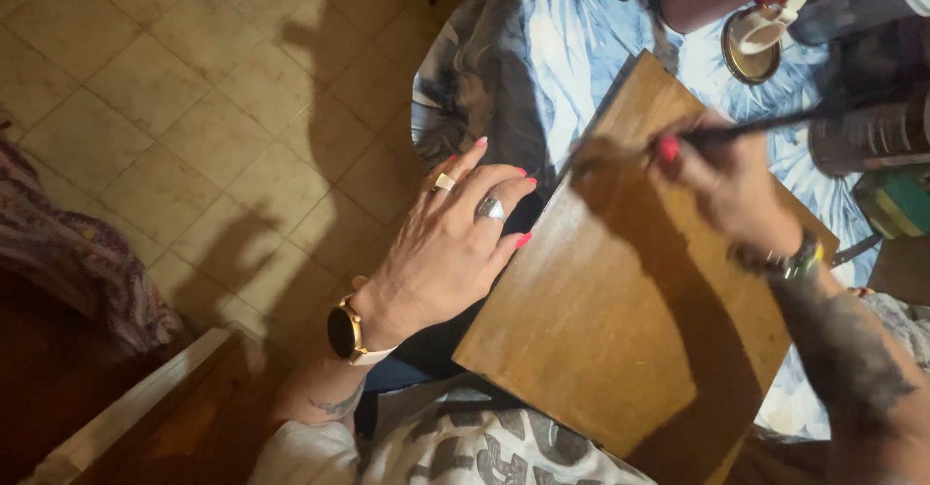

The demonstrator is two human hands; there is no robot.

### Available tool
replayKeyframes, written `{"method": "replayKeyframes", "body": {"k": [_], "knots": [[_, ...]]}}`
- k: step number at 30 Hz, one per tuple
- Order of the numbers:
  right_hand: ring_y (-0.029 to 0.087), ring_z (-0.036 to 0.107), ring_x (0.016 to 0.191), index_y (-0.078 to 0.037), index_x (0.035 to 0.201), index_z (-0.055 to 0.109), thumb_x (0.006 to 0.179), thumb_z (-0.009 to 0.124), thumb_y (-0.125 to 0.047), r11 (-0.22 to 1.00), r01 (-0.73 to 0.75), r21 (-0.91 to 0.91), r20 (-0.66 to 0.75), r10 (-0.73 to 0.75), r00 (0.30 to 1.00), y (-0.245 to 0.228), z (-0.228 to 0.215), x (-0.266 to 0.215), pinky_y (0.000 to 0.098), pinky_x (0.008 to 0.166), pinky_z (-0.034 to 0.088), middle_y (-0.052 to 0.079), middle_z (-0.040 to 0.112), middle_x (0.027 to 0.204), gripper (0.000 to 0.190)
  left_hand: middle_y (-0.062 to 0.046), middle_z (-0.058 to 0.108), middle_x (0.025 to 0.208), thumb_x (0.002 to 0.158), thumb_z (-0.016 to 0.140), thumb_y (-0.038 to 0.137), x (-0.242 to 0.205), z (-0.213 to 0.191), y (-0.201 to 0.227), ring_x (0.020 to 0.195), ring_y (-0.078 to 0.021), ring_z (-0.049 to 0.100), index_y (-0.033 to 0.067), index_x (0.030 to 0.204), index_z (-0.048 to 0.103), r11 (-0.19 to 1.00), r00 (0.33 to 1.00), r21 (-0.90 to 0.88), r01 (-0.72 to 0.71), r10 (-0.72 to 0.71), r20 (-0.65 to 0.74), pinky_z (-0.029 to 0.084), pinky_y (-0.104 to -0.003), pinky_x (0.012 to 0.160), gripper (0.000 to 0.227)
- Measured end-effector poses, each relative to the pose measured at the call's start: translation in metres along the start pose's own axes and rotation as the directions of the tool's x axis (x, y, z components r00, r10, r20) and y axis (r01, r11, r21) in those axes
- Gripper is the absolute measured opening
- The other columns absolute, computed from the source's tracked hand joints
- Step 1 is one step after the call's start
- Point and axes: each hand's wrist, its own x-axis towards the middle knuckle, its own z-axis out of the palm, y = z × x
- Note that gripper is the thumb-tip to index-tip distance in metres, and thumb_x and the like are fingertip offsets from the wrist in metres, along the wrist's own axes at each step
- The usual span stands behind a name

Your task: Applying a liquid coating to a wooden board using a brush

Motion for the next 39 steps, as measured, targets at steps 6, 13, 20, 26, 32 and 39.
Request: {"method": "replayKeyframes", "body": {"k": [6, 13, 20, 26, 32, 39], "knots": [[0.022, 0.043, 0.069, 0.004, 0.084, 0.042, 0.102, 0.045, -0.009, 0.909, 0.268, -0.319, -0.139, -0.324, 0.936, 0.011, -0.034, 0.046, 0.0338, 0.066, 0.034, 0.014, 0.043, 0.077, 0.023, -0.008, 0.047, 0.112, 0.078, 0.06, 0.02, 0.0, -0.002, -0.001, 0.117, -0.0338, 0.036, 0.0037, 0.11, 0.051, 1.0, 1.0, 0.024, 0.009, -0.009, 0.01, 0.032, -0.042, 0.094, 0.037], [0.03, 0.04, 0.076, 0.006, 0.099, 0.045, 0.1, 0.046, 0.0, 0.787, 0.306, -0.535, -0.04, -0.386, 0.922, 0.027, -0.039, 0.034, 0.0404, 0.071, 0.029, 0.017, 0.045, 0.086, 0.007, -0.008, 0.048, 0.111, 0.077, 0.061, 0.02, 0.001, -0.001, -0.002, 0.116, -0.0339, 0.036, 0.0042, 0.109, 0.051, 1.0, 1.0, 0.02, 0.018, -0.018, 0.01, 0.033, -0.043, 0.093, 0.037], [0.019, 0.049, 0.062, 0.005, 0.091, 0.052, 0.094, 0.046, -0.013, 0.85, 0.296, -0.436, 0.088, -0.287, 0.954, 0.006, -0.034, 0.016, 0.0277, 0.051, 0.038, 0.012, 0.055, 0.079, 0.019, -0.008, 0.047, 0.111, 0.078, 0.06, 0.021, 0.0, 0.001, -0.002, 0.116, -0.0343, 0.036, 0.0038, 0.11, 0.051, 1.0, 1.0, 0.029, 0.005, -0.006, 0.024, 0.032, -0.043, 0.093, 0.038], [0.026, 0.049, 0.071, 0.001, 0.098, 0.054, 0.095, 0.048, -0.012, 0.75, 0.207, -0.628, 0.059, -0.22, 0.974, 0.009, -0.041, 0.016, 0.0361, 0.064, 0.037, 0.012, 0.054, 0.083, 0.014, -0.008, 0.048, 0.112, 0.077, 0.061, 0.021, 0.001, 0.0, 0.0, 0.117, -0.0334, 0.035, 0.0048, 0.111, 0.051, 0.999, 0.999, 0.034, 0.012, -0.013, 0.029, 0.032, -0.044, 0.093, 0.039], [0.024, 0.048, 0.07, 0.005, 0.1, 0.056, 0.099, 0.051, -0.007, 0.782, 0.212, -0.586, 0.015, -0.251, 0.968, 0.023, -0.05, 0.013, 0.0344, 0.062, 0.036, 0.013, 0.053, 0.082, 0.013, -0.008, 0.047, 0.112, 0.078, 0.06, 0.021, 0.0, 0.001, -0.001, 0.118, -0.0343, 0.035, 0.005, 0.111, 0.05, 0.999, 0.999, 0.026, 0.023, -0.024, 0.045, 0.031, -0.045, 0.094, 0.038], [0.022, 0.05, 0.073, 0.005, 0.095, 0.056, 0.096, 0.052, -0.011, 0.868, 0.165, -0.468, 0.001, -0.187, 0.982, 0.013, -0.052, 0.002, 0.0319, 0.066, 0.038, 0.012, 0.054, 0.081, 0.016, -0.008, 0.047, 0.112, 0.078, 0.059, 0.021, 0.001, 0.0, -0.002, 0.117, -0.0348, 0.035, 0.0052, 0.111, 0.049, 0.999, 0.997, 0.044, 0.032, -0.035, 0.066, 0.032, -0.046, 0.093, 0.038]]}}
